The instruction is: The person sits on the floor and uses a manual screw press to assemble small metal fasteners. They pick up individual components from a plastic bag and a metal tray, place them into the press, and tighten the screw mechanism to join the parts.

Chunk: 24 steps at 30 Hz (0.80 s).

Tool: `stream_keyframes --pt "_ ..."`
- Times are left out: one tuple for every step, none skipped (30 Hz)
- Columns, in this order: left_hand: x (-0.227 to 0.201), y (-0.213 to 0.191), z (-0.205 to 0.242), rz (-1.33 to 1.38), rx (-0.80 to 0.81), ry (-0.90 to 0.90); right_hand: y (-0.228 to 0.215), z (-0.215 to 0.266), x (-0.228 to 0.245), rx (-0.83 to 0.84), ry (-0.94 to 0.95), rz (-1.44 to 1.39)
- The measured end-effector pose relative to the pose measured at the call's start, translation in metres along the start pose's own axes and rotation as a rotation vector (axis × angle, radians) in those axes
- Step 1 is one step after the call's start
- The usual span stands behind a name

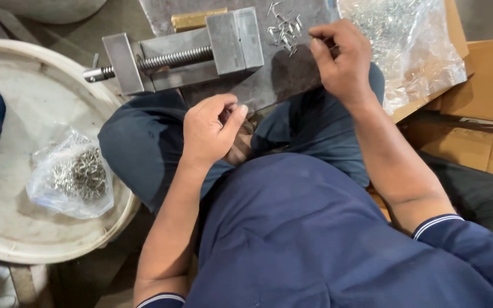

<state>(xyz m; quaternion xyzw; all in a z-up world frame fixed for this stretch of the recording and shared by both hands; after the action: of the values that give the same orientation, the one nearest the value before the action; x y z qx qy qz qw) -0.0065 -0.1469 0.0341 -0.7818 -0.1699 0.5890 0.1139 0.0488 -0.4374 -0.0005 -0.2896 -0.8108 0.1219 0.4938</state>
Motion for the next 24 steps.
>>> stream_keyframes --pt "0.002 0.005 -0.006 0.028 0.011 -0.025 0.001 -0.007 -0.003 -0.002 -0.031 0.039" --pt "0.003 0.010 -0.009 0.052 0.022 -0.055 0.003 -0.016 -0.007 0.000 -0.059 0.076" --pt "0.004 0.015 -0.011 0.076 0.032 -0.084 0.006 -0.024 -0.010 0.001 -0.087 0.112" --pt "0.005 0.022 -0.011 0.120 0.070 -0.098 0.009 -0.031 -0.014 -0.002 -0.091 0.088" --pt "0.005 0.031 -0.011 0.164 0.108 -0.112 0.014 -0.037 -0.017 -0.006 -0.095 0.064" --pt "0.006 0.039 -0.012 0.208 0.139 -0.127 0.019 -0.042 -0.018 -0.006 -0.104 0.037" --pt "0.007 0.046 -0.013 0.197 0.172 -0.126 0.023 -0.046 -0.020 0.011 -0.084 0.043" --pt "0.008 0.053 -0.015 0.185 0.202 -0.125 0.026 -0.050 -0.021 0.030 -0.066 0.048" --pt "0.010 0.058 -0.016 0.172 0.232 -0.124 0.028 -0.053 -0.020 0.048 -0.048 0.053" --pt "0.012 0.059 -0.018 0.198 0.229 -0.147 0.030 -0.055 -0.018 0.054 -0.060 0.064" --pt "0.013 0.060 -0.020 0.224 0.227 -0.169 0.031 -0.056 -0.017 0.061 -0.073 0.075" --pt "0.014 0.061 -0.021 0.251 0.226 -0.190 0.031 -0.057 -0.015 0.066 -0.084 0.088" --pt "0.015 0.061 -0.023 0.225 0.224 -0.187 0.032 -0.059 -0.016 0.079 -0.081 0.106" --pt "0.015 0.061 -0.022 0.200 0.225 -0.185 0.032 -0.059 -0.016 0.093 -0.075 0.125" --pt "0.015 0.062 -0.022 0.175 0.227 -0.183 0.033 -0.057 -0.017 0.106 -0.068 0.145" --pt "0.014 0.062 -0.022 0.148 0.231 -0.184 0.034 -0.058 -0.017 0.103 -0.086 0.163" --pt "0.013 0.062 -0.022 0.121 0.236 -0.185 0.035 -0.059 -0.018 0.101 -0.104 0.181" --pt "0.011 0.062 -0.023 0.093 0.239 -0.184 0.037 -0.060 -0.018 0.097 -0.124 0.198" --pt "0.009 0.061 -0.024 0.106 0.229 -0.171 0.038 -0.061 -0.018 0.098 -0.105 0.196" --pt "0.008 0.060 -0.024 0.119 0.218 -0.158 0.038 -0.061 -0.018 0.098 -0.086 0.195" --pt "0.006 0.059 -0.025 0.133 0.208 -0.145 0.038 -0.060 -0.017 0.099 -0.067 0.193" --pt "0.005 0.059 -0.024 0.106 0.214 -0.151 0.037 -0.058 -0.012 0.069 -0.078 0.143" --pt "0.005 0.059 -0.024 0.078 0.220 -0.158 0.035 -0.054 -0.006 0.039 -0.090 0.092" --pt "0.005 0.059 -0.025 0.053 0.224 -0.166 0.033 -0.052 0.001 0.012 -0.103 0.041"
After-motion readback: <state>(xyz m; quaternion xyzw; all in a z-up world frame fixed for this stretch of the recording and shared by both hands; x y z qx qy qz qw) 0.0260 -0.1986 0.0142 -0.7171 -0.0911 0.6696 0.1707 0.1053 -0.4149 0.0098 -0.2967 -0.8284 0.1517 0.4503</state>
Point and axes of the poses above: each hand's wrist, its own z-axis away from the middle knuckle, its own y-axis out of the palm, x = y × z, the point moved 3 cm from there along -z, towards the middle knuckle, and after that the axes turned 14 degrees about -x, right-handed, at the moved point
